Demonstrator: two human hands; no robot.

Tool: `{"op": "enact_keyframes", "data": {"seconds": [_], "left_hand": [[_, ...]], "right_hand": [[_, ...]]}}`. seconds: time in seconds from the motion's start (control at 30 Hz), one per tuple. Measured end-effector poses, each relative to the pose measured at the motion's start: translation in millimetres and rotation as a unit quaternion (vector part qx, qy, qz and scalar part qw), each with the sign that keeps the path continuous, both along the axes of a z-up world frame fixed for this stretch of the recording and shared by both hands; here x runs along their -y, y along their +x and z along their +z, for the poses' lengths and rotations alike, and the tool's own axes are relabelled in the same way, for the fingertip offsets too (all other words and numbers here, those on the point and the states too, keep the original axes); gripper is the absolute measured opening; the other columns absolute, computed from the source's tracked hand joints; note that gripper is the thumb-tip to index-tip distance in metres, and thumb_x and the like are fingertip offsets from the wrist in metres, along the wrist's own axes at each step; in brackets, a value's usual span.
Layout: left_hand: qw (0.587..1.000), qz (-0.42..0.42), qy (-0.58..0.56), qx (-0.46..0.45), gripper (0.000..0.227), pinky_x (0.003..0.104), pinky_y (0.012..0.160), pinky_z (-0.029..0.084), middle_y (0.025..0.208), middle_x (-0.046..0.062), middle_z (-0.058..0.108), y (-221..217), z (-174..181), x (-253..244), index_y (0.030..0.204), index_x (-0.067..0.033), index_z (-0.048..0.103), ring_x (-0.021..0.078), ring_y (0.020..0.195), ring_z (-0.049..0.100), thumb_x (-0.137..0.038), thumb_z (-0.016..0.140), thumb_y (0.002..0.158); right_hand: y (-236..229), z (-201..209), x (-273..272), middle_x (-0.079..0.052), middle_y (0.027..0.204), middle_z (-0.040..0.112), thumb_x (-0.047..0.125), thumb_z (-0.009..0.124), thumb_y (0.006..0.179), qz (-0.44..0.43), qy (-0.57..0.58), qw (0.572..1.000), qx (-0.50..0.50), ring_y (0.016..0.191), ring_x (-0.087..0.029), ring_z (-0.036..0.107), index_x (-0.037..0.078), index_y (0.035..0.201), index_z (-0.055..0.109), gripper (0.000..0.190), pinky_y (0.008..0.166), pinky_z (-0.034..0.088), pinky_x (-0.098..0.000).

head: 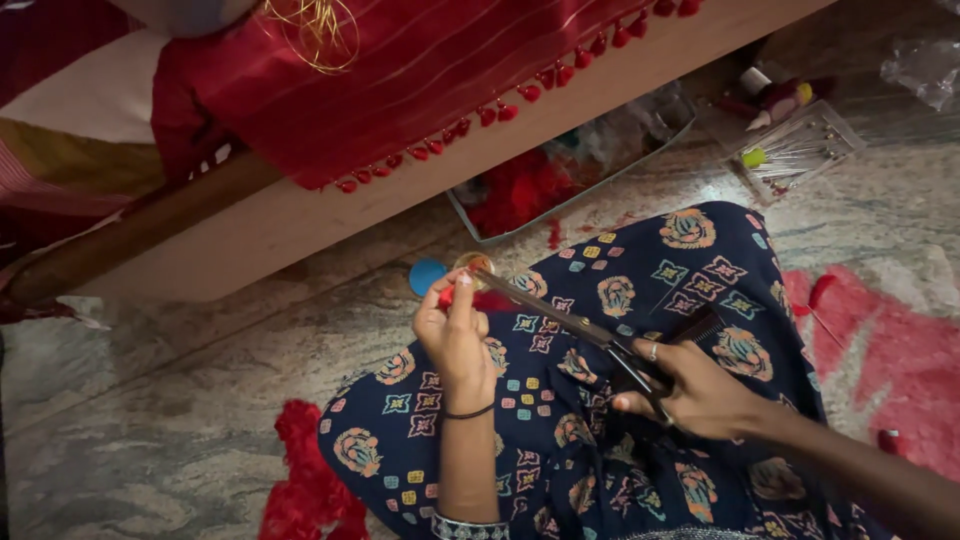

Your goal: Attaching red decorative tassels to the edge of a red and gold fabric.

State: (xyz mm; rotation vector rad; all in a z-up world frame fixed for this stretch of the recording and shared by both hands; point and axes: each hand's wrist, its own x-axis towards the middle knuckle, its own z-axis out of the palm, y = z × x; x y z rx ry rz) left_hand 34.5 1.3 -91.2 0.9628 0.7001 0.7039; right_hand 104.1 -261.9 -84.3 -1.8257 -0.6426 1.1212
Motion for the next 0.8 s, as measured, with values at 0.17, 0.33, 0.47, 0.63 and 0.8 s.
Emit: {"op": "enact_keyframes", "data": {"seconds": [0.17,0.33,0.47,0.63,0.8], "left_hand": [[1.0,-0.012,-0.002,-0.003,0.008,0.021,0.04,0.024,0.071,-0.003,0.053,0,4,3,0.1,0.0015,0.068,0.0002,0.046,0.034,-0.006,0.065,0.098],[0.999,-0.021,0.024,-0.009,0.009,0.02,0.04,0.023,0.072,-0.003,0.054,2,7,3,0.1,0.0024,0.069,0.0001,0.048,0.033,-0.006,0.066,0.097],[0.999,-0.003,0.024,-0.021,0.01,0.02,0.041,0.026,0.074,-0.005,0.054,6,-1,-3,0.102,0.0018,0.069,0.0003,0.05,0.036,-0.007,0.068,0.097],[0.997,0.016,0.06,-0.048,0.01,0.02,0.042,0.03,0.072,-0.004,0.056,10,-3,-12,0.101,0.0003,0.071,0.0005,0.049,0.039,-0.008,0.069,0.096],[0.988,0.039,0.121,-0.092,0.011,0.019,0.043,0.033,0.07,-0.002,0.061,8,-16,-24,0.101,0.001,0.073,0.0018,0.051,0.047,-0.009,0.071,0.096]], "right_hand": [[0,-2,-6,-0.001,0.051,0.047,0.038,0.082,0.083,-0.007,0.017,1.0,0.017,0.047,-0.012,0.05,0.004,0.08,0.059,0.041,0.045,0.038,-0.0315],[2,8,-10,-0.002,0.048,0.053,0.039,0.078,0.082,-0.017,-0.012,0.999,-0.029,0.043,-0.013,0.059,0.008,0.086,0.063,0.034,0.044,0.044,-0.031],[5,12,-14,-0.003,0.045,0.056,0.04,0.076,0.082,-0.025,-0.012,0.999,-0.045,0.04,-0.015,0.06,0.006,0.085,0.062,0.037,0.041,0.044,-0.0312],[14,-34,-16,-0.002,0.047,0.055,0.043,0.076,0.083,-0.042,-0.042,0.998,0.02,0.041,-0.013,0.065,0.005,0.084,0.059,0.041,0.04,0.049,-0.0308],[23,-44,-12,0.0,0.06,0.045,0.044,0.084,0.085,-0.031,-0.019,0.998,0.045,0.052,-0.011,0.048,0.006,0.083,0.064,0.043,0.046,0.038,-0.0316]]}}
